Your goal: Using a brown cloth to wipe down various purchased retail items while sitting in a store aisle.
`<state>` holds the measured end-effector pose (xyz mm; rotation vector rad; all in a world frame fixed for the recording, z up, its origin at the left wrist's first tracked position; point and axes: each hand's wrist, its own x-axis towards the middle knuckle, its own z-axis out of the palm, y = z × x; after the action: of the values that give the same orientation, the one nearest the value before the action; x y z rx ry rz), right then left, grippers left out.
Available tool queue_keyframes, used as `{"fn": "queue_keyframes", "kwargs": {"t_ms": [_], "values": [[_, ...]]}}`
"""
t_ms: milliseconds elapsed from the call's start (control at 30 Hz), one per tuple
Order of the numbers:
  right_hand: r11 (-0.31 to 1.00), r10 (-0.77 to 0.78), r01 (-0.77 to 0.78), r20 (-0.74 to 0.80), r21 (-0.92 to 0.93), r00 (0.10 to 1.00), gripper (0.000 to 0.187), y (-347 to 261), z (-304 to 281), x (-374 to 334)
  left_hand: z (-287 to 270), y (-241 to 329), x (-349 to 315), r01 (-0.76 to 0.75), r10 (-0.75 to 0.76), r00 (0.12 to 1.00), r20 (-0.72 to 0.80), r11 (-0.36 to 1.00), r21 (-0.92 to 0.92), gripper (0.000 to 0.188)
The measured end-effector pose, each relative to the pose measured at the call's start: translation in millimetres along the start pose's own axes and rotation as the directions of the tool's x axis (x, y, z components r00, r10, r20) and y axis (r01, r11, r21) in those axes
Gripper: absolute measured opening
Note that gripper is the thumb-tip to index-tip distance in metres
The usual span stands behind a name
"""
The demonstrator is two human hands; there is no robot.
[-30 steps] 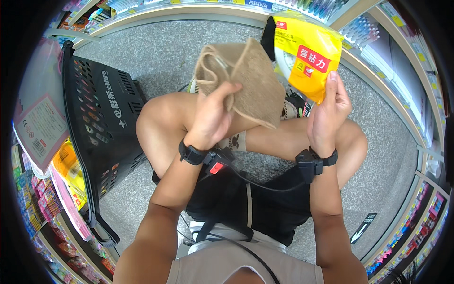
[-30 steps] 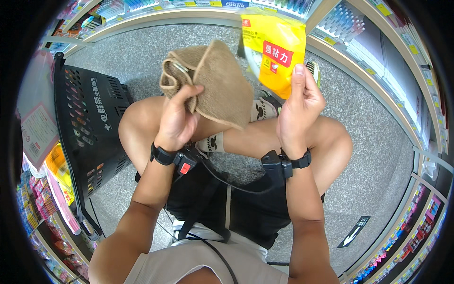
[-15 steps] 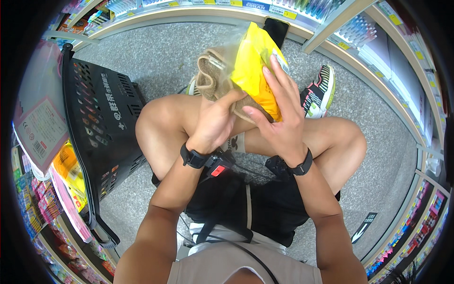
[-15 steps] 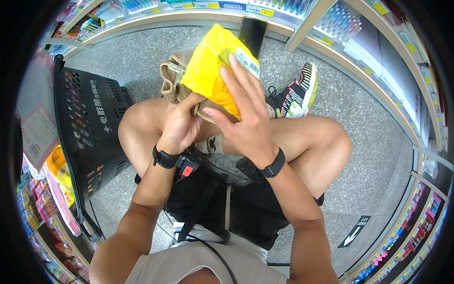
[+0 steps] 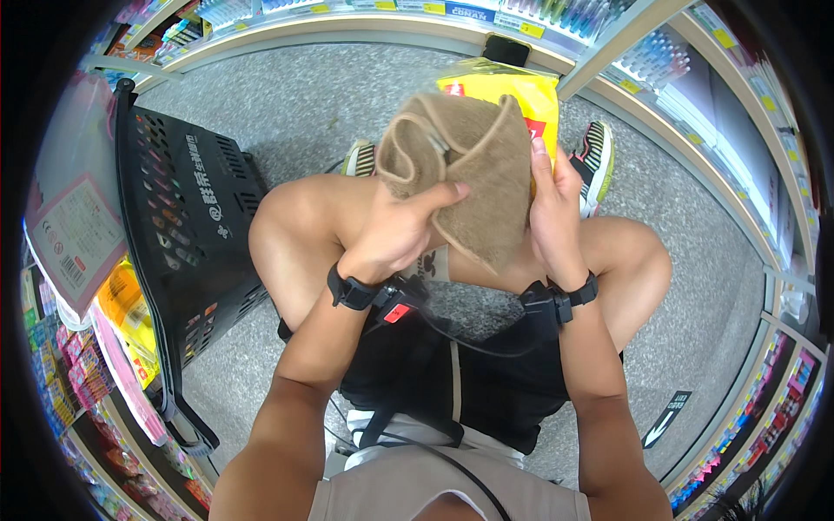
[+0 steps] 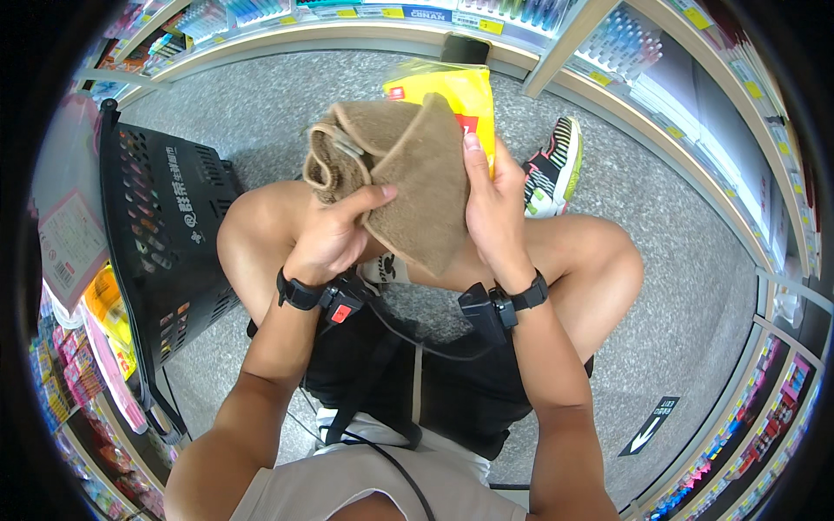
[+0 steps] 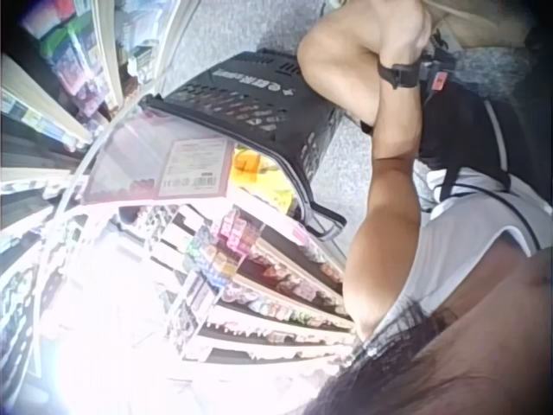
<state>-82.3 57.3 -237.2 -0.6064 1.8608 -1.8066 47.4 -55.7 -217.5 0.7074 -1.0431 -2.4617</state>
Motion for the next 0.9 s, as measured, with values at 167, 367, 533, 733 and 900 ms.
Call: {"fn": "queue_keyframes", "kwargs": {"t_ms": [167, 367, 533, 733, 900], "values": [[0.989, -0.146, 0.147, -0.106, 0.006, 0.984, 0.027, 3, 15, -12, -14, 11, 13, -0.244, 0.255, 0.955, -0.153, 0.966, 0.088, 0.044], [0.9, -0.359, 0.385, 0.153, -0.204, 0.921, 0.047, -3, 31, -38, -19, -4, 23, -0.487, 0.557, 0.807, -0.198, 0.816, 0.311, 0.039], [0.748, -0.539, 0.527, 0.095, -0.403, 0.837, 0.046, 20, 39, -33, -13, -14, 11, -0.47, 0.497, 0.86, 0.115, 0.683, 0.558, 0.039], [0.964, -0.229, 0.205, -0.14, -0.167, 0.963, 0.026, 13, 25, -23, -7, -4, 2, -0.38, 0.292, 0.925, 0.242, 0.723, 0.578, 0.043], [0.993, -0.011, 0.027, -0.134, 0.113, 0.991, 0.03, 20, 14, -13, -8, 7, -2, -0.254, 0.087, 0.95, 0.3, 0.774, 0.58, 0.056]]}}
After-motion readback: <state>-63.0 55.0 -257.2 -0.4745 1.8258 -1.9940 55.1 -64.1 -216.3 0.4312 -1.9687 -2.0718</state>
